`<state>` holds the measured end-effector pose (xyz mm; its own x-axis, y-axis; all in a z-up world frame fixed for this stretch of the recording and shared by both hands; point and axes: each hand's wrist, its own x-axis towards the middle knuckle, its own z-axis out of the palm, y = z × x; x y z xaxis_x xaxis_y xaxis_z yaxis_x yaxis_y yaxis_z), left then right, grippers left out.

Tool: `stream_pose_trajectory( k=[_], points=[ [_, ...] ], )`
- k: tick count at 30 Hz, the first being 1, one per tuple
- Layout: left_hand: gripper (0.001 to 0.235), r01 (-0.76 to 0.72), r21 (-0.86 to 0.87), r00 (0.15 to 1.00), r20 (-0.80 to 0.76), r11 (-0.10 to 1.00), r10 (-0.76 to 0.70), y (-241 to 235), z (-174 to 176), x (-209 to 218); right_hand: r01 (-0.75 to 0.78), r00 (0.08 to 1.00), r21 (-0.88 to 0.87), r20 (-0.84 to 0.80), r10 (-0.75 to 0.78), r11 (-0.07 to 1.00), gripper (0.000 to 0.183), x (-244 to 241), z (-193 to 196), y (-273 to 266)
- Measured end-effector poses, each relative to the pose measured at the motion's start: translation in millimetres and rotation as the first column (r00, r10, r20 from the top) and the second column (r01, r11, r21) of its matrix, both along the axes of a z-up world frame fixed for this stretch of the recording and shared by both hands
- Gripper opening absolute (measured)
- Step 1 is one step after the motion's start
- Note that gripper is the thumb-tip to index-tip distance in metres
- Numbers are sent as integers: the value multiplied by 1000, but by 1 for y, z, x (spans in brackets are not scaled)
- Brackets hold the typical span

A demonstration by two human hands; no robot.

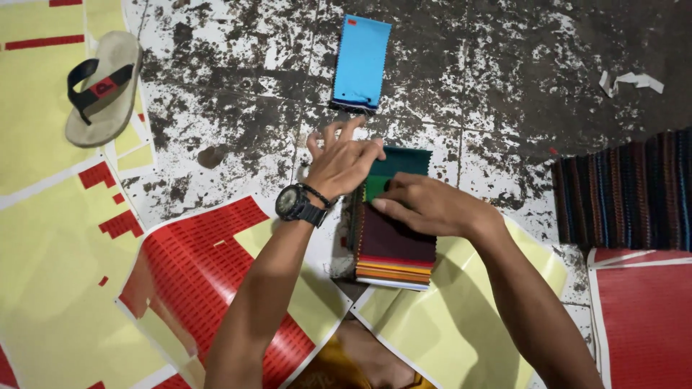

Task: The person sits on the floor and assembles a stack of colorful notebooks. They peel small red adhesive strips from a yellow sheet and apply them to the spine of each notebook, stacking them one by one. Finally, they place the completed stack onto a larger blue notebook.

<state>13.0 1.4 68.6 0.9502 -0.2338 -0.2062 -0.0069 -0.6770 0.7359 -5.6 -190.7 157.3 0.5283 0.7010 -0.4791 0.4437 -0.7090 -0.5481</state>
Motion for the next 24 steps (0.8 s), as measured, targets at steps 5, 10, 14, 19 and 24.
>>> stream_pose_trajectory(
  k=[5, 10, 14, 19, 24],
  points=[
    [58, 14, 23, 999, -41, 1000, -13, -3, 11, -7, 32, 999, 12, -25, -31, 999, 62, -7, -16, -6],
    [65, 16, -34, 999, -40, 999, -17, -2, 14, -25, 8, 995, 72, 96, -14, 997, 54, -23, -22, -4],
    [37, -33, -277, 897, 415, 960, 151, 28, 29, -79, 95, 868, 285, 446, -219, 954, 33, -72, 6, -3],
    [26, -143, -414, 775, 518, 899, 362, 78, 47, -207, 190, 892, 561, 243, -380, 806, 30, -168, -26, 18],
    [26, -625, 87, 661, 587, 776, 467, 104, -19, -296, 407, 900, 601, -136, -414, 688, 23, -212, -97, 84]
  ],
)
